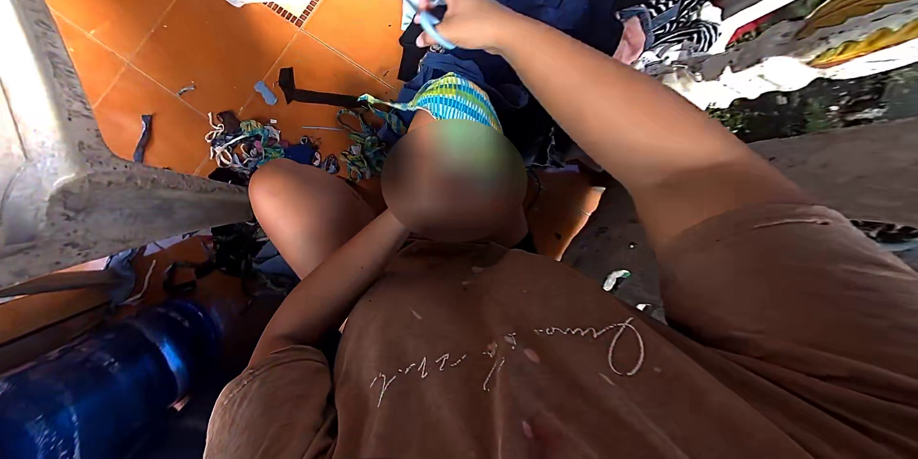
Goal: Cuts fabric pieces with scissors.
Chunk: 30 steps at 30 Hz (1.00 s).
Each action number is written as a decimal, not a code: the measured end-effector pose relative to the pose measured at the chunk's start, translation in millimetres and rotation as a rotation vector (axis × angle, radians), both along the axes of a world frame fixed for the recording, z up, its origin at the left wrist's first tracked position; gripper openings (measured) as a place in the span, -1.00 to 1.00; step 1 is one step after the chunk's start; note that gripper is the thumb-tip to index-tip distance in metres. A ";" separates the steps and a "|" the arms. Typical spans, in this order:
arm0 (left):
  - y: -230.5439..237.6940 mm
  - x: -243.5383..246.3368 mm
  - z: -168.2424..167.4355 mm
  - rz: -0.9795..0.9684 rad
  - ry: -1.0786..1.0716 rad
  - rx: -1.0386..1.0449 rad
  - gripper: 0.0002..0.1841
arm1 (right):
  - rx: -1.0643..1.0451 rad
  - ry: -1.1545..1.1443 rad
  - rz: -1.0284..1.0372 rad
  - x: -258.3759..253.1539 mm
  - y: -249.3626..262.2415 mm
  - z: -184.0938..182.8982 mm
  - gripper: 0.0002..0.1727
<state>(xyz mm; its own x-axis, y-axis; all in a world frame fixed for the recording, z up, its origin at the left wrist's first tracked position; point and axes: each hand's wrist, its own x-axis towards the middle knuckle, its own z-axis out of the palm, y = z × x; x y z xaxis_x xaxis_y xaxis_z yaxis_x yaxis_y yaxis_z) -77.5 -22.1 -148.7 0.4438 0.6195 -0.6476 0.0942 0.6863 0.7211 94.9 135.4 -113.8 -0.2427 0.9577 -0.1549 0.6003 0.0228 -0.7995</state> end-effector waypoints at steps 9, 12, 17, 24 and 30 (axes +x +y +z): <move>4.4 -4.9 -9.8 -0.126 -0.052 0.009 -0.85 | -0.093 0.093 -0.194 74.4 -200.0 4.9 -0.47; 5.3 -4.3 -11.2 -0.175 -0.059 0.063 -0.87 | -0.242 0.145 -0.193 62.6 -262.5 -9.0 -0.59; -5.9 -16.4 -16.7 -0.208 -0.177 0.104 -0.87 | -0.680 0.556 -0.141 63.8 -324.7 -23.3 -0.49; -5.2 -6.1 -16.7 -0.156 -0.154 0.013 -0.91 | -0.654 0.508 -0.224 31.8 -334.2 -25.0 -0.45; -20.7 -12.7 -16.9 -0.205 -0.171 0.092 -0.89 | -0.549 0.522 -0.229 23.2 -318.9 -41.7 -0.43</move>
<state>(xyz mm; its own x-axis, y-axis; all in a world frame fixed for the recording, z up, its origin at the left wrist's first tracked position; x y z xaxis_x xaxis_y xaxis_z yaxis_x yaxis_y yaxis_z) -90.2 -42.8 -165.6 0.6641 0.5580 -0.4976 0.0958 0.5966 0.7968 118.0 -183.6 -155.4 -0.2202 0.8122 -0.5403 0.0864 -0.5355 -0.8401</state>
